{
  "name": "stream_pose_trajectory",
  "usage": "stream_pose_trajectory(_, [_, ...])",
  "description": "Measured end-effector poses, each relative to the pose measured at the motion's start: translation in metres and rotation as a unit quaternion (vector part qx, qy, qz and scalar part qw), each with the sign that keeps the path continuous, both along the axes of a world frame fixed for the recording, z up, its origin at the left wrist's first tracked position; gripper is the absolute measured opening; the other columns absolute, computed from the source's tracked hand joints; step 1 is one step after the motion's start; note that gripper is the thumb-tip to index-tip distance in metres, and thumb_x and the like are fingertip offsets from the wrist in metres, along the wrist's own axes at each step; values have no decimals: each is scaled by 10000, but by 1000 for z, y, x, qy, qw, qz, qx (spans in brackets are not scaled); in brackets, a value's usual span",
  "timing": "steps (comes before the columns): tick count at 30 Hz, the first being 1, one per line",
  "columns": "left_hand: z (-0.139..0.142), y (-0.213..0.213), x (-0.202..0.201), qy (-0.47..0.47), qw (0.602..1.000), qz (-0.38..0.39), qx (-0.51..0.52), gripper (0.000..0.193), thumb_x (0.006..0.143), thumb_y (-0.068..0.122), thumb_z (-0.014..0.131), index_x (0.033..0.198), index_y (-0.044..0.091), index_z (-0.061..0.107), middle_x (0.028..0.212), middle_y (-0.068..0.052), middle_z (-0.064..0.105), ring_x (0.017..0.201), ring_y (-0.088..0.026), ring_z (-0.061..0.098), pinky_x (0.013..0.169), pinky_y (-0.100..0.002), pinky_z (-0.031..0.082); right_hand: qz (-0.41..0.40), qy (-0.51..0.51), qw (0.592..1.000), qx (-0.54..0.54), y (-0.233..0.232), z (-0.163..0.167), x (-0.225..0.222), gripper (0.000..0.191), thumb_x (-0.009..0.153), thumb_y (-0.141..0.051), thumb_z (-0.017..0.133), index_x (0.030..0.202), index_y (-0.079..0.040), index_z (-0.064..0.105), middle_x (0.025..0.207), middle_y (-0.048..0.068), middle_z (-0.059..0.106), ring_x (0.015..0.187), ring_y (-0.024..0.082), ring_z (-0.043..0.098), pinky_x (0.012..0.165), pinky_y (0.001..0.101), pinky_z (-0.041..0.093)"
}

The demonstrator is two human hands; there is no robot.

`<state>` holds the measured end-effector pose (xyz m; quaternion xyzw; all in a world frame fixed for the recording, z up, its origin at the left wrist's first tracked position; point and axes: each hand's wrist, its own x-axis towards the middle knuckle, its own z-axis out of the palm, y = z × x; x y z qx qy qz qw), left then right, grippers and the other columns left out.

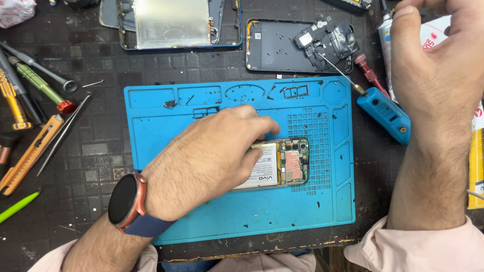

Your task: The person reassembles a disassembled smartphone on a blue repair mat. They align the midframe over the battery and internals, press the screen assembly into the housing, run a screwdriver along the edge, and finally use a yellow pry tool on a battery pack at the side of the mat.

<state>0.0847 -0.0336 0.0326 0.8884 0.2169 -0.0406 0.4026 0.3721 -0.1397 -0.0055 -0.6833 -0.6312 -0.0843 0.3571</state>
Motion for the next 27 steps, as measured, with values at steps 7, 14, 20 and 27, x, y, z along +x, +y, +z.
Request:
stream_pose_trajectory(7, [9, -6, 0, 24, 997, 6, 71, 280, 883, 124, 669, 1137, 45, 580, 958, -126, 668, 886, -352, 686, 725, -485, 550, -6, 4, 1000, -12, -4, -1, -1, 107, 1047, 102, 545, 1113, 47, 609, 1141, 94, 655, 1073, 177, 613, 1013, 286, 496])
stream_pose_trajectory(14, [4, 18, -5, -17, 998, 46, 47, 608, 840, 230, 785, 1359, 73, 511, 1069, -87, 741, 969, -282, 722, 791, -410, 569, -25, -27, 999, -35, -7, -5, 2, 81, 1022, 73, 597, 1070, 16, 628, 1060, 72, 610, 1048, 184, 567, 932, 302, 438])
stream_pose_trajectory(20, [0, 78, -48, -175, 931, 73, 313, 697, 770, 167, 887, 1341, -18, 532, 1232, -236, 648, 1136, -410, 618, 963, -470, 508, -23, -18, 999, -35, -4, 0, -1, 67, 1014, 57, 610, 1051, 8, 638, 1061, 79, 618, 1054, 205, 566, 919, 319, 430])
stream_pose_trajectory(27, [-19, 122, -88, -190, 931, 110, 292, 719, 856, 209, 913, 1406, -40, 524, 1439, -237, 570, 1366, -413, 525, 1173, -453, 426, -43, -16, 998, -32, 1, 8, -8, 34, 1009, 10, 657, 1012, -22, 646, 1080, 93, 611, 1086, 249, 554, 971, 359, 427])
